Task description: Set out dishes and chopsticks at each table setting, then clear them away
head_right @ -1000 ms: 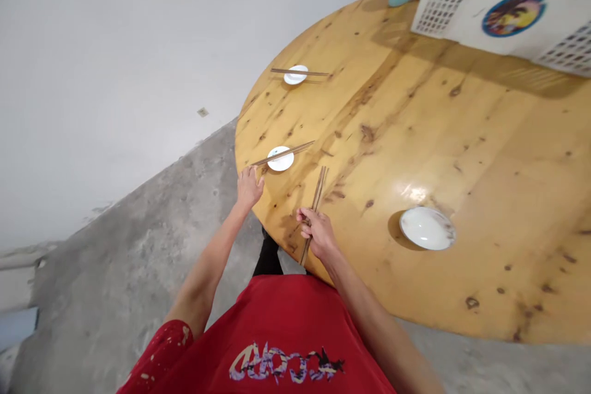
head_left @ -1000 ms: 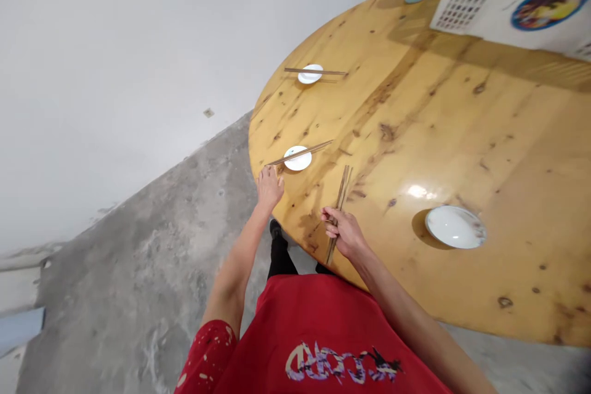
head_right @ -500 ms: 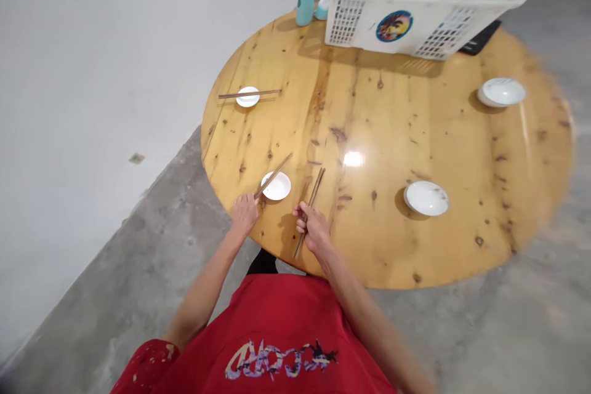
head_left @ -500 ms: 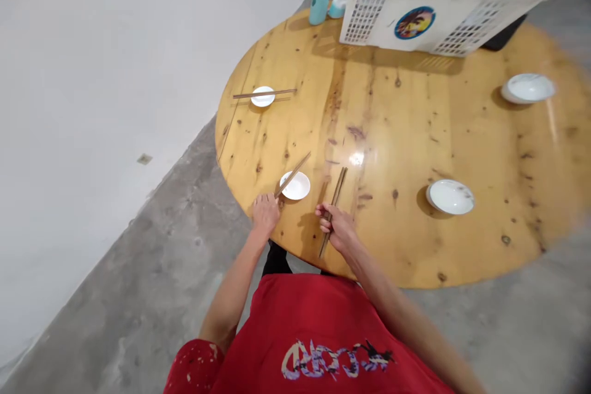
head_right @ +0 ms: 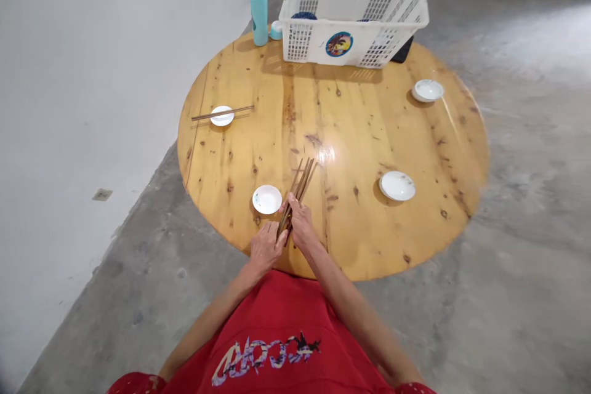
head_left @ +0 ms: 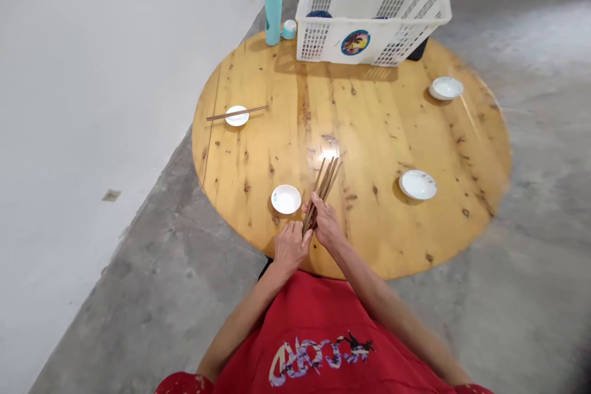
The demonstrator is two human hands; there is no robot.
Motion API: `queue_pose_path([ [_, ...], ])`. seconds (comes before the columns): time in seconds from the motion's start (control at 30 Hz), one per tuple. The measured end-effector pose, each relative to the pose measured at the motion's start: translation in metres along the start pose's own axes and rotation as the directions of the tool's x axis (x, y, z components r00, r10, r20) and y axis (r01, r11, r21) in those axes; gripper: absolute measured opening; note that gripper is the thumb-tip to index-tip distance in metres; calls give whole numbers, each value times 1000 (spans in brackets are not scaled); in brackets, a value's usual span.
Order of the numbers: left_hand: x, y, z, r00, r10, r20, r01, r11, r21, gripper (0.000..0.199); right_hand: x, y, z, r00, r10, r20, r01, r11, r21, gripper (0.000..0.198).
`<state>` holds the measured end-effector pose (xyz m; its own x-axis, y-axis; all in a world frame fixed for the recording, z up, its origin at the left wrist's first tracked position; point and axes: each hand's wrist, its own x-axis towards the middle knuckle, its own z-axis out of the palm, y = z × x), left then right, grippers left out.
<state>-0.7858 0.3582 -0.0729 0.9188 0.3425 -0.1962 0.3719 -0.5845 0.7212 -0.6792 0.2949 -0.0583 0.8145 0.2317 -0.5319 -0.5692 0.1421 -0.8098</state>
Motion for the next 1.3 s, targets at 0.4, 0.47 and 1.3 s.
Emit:
queue_pose_path([
  [0.4,30,13,9,969,-244,35,210,742,-637,56,8,-39,2,980,61,188,-131,913,387,57],
  [0.47,35,21,6,967,-249,61,219,679,-700,61,6,-49,-2,972,74,224,-155,916,370,56],
  [1.3,335,-166,-271,983,91,-160,24,799,601,38,-11,0,87,916,-14,-400,121,963,243,46],
])
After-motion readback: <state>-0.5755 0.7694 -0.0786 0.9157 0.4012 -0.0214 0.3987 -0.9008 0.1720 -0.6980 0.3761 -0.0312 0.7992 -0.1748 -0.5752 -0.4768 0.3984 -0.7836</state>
